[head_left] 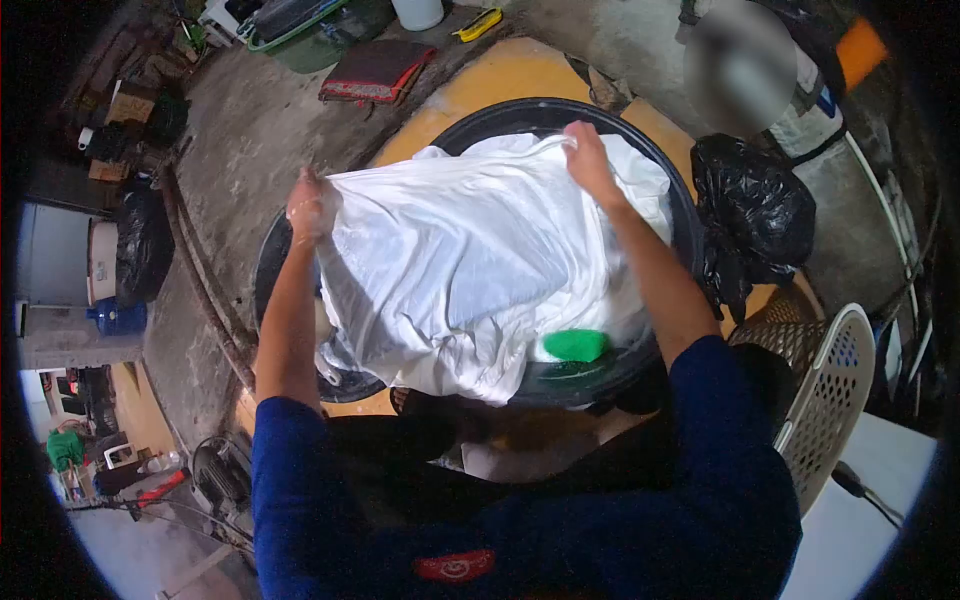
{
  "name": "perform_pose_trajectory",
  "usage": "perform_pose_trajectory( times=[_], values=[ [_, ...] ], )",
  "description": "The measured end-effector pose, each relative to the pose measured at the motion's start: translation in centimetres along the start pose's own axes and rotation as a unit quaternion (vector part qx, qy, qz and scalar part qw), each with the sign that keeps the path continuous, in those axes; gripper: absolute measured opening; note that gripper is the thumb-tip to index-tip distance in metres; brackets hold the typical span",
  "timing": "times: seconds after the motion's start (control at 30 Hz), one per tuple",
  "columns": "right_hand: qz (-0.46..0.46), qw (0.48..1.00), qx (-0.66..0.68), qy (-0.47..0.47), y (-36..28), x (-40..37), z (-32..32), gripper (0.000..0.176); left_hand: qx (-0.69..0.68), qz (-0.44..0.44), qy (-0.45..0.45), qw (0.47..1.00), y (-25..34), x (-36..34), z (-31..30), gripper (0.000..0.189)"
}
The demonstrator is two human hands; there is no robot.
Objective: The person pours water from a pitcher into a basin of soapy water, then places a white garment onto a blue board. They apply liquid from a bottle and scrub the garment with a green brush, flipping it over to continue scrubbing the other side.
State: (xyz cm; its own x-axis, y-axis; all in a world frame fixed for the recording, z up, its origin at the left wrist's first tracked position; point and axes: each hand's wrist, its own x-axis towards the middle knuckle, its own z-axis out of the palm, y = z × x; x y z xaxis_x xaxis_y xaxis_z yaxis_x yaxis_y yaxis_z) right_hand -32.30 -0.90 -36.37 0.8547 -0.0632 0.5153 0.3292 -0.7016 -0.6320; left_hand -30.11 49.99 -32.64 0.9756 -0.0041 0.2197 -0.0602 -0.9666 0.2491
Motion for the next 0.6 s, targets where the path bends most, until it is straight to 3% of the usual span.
perform_pose_trajectory(
  times=[0.03, 0.07, 0.13, 0.17, 0.23, 0.27, 0.37, 0.4, 0.5, 0.53, 0.6],
  values=[
    [-0.032, 0.999, -0.01, 0.018, -0.3, -0.9, 0.1, 0.019, -0.038, -0.007, -0.013, 0.999, -0.2, 0.2, 0.4, 0.047],
    [-0.045, 0.997, 0.002, -0.055, -0.3, -1.7, -0.2, 0.023, -0.076, -0.016, -0.026, 0.997, -0.4, 0.0, 1.0, 0.051],
    [-0.071, 0.978, 0.029, -0.196, 1.0, -3.3, 0.6, 0.03, -0.142, -0.114, -0.248, 0.951, 1.6, -0.8, -2.0, 0.054],
    [-0.072, 0.979, -0.01, -0.188, 1.8, -4.1, 1.4, 0.033, -0.171, -0.161, -0.353, 0.906, 2.6, -1.6, -3.7, 0.055],
    [-0.077, 0.979, -0.086, -0.171, 3.7, -5.5, 3.1, 0.039, -0.254, -0.21, -0.375, 0.866, 3.2, -3.5, -5.2, 0.055],
    [0.01, 0.971, -0.093, -0.22, 5.0, -5.6, 3.5, 0.046, -0.295, -0.235, -0.384, 0.843, 3.4, -4.6, -5.8, 0.057],
    [0.05, 0.979, -0.064, -0.185, 8.6, -5.5, 3.4, 0.052, -0.414, -0.082, -0.459, 0.781, 2.3, -7.1, -7.1, 0.07],
    [0.098, 0.952, -0.154, -0.247, 5.9, -4.8, 1.5, 0.055, -0.436, -0.085, -0.462, 0.768, 0.2, -7.8, -6.2, 0.081],
    [0.095, 0.956, -0.138, -0.24, 6.1, -4.8, 1.5, 0.049, -0.481, -0.052, -0.45, 0.75, 0.7, -9.7, -7.5, 0.092],
    [0.095, 0.966, -0.141, -0.192, 5.9, -5.0, 1.8, 0.047, -0.459, -0.036, -0.464, 0.756, 1.2, -10.1, -8.2, 0.102],
    [0.098, 0.98, -0.142, -0.099, 5.1, -6.7, 2.2, 0.042, -0.434, -0.048, -0.467, 0.769, 0.1, -11.7, -7.7, 0.103]
  ],
)
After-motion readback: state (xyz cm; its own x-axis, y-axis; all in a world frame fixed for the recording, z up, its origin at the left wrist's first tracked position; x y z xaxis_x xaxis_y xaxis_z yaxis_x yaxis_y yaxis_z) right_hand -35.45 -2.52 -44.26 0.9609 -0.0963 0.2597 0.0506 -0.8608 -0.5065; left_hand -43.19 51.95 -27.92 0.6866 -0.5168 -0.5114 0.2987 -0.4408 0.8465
